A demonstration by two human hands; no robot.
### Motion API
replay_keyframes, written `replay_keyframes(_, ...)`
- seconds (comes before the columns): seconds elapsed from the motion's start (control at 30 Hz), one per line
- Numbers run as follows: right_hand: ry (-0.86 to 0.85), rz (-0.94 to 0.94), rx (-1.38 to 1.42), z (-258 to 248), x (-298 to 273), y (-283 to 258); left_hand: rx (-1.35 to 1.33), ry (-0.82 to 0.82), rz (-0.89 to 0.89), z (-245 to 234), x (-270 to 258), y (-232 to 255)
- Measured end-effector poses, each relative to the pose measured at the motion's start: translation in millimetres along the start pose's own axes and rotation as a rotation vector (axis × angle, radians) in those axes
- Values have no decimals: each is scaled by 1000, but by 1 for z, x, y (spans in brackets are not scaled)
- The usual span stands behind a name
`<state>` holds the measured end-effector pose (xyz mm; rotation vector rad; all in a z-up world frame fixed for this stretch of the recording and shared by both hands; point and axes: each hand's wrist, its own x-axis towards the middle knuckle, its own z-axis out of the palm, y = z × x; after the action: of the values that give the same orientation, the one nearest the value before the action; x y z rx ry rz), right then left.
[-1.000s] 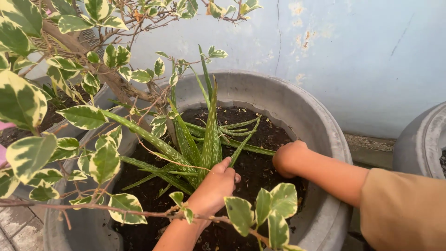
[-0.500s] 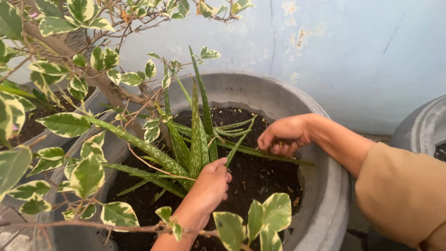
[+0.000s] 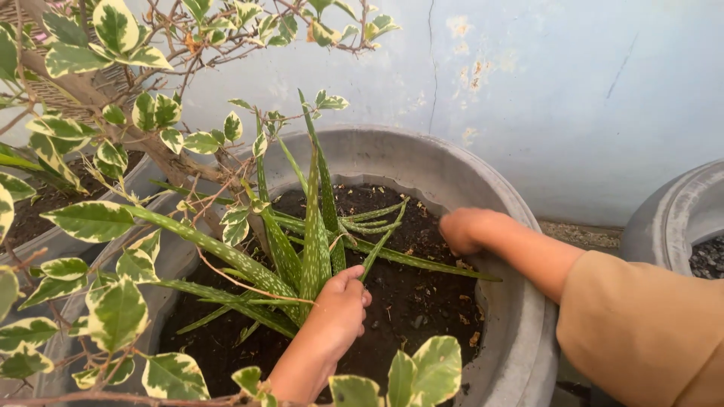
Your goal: Picking up dead leaves and plant debris from potted plants and garden beds.
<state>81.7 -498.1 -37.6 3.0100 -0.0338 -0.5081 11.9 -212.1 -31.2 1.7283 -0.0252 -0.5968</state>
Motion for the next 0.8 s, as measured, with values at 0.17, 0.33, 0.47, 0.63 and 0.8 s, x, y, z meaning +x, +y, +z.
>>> replay_keyframes(0.17,-234,65,-250,-5,-29,-37,35,25,-17,0,2,1)
replay_keyframes(0.33,-263,-2,-335,27,1,-27,2,7,-39,-1,1,0)
replay_keyframes(0.47,-319,-28,92,25,16,3,-2,1,-38,-1,-3,2)
replay_keyframes(0.63,-267,15,895,-28,-6,13,-2,-2,-34,-1,-5,3)
replay_keyframes(0.8,-164,178,1606,-10,31,34,65,23,-28,2,-8,7)
